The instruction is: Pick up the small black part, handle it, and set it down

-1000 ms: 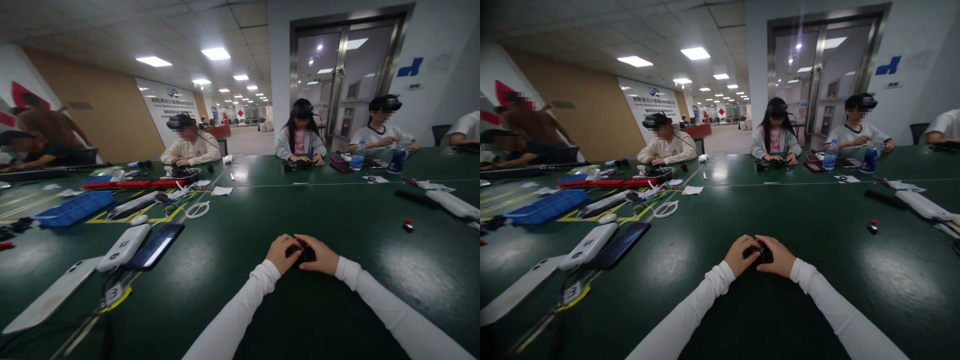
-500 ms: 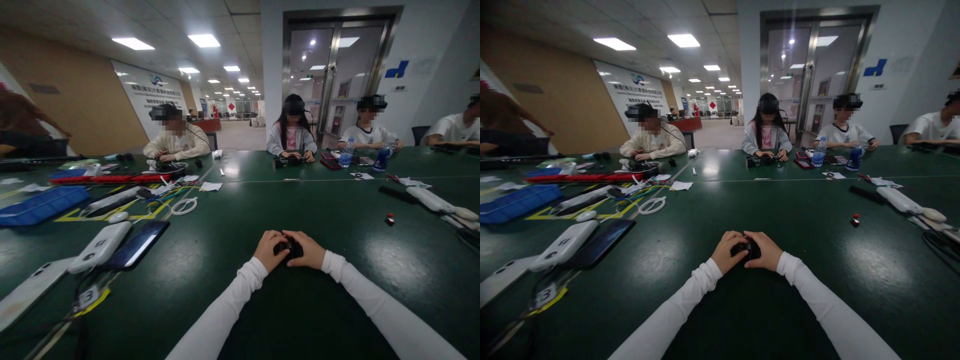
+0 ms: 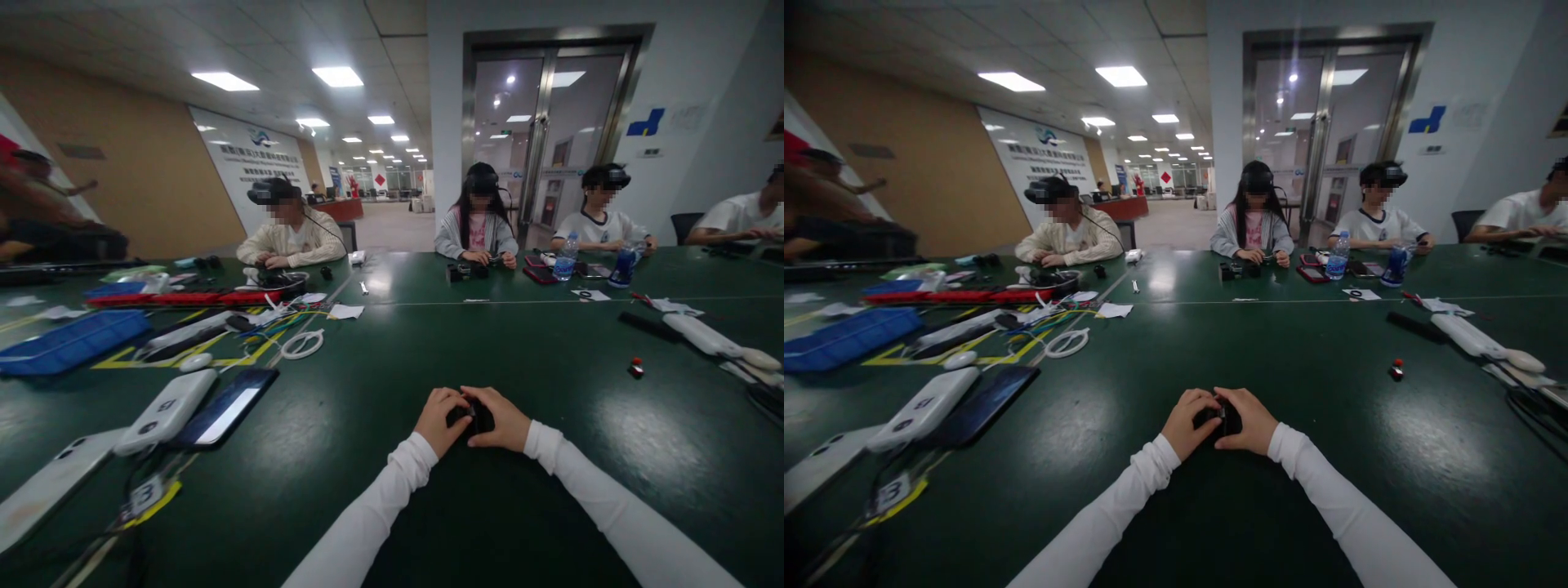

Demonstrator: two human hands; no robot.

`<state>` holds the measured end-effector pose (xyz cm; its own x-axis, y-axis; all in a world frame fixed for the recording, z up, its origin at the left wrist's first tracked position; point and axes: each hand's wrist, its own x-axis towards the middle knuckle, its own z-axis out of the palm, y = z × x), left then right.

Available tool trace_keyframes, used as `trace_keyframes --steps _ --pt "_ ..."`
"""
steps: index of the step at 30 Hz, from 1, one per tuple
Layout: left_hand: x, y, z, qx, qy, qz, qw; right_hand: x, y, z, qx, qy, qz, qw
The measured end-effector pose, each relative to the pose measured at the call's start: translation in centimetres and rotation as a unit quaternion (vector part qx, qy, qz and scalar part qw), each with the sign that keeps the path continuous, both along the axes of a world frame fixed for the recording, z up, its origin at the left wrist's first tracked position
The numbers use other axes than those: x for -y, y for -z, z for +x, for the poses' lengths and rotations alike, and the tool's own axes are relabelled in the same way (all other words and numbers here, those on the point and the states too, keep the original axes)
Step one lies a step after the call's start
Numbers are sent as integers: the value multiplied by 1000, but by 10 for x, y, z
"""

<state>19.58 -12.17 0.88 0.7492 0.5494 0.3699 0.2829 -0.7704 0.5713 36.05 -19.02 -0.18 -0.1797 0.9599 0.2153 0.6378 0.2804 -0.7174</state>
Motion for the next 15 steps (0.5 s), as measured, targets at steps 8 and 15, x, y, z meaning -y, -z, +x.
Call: trace_keyframes --steps 8,15 --pt "-6 -4 -4 62 -11 -84 995 0 -4 -1 2 1 -6 1000" --pt "-26 -3 -12 253 -64 -342 903 2 -5 -2 -7 -6 6 1000"
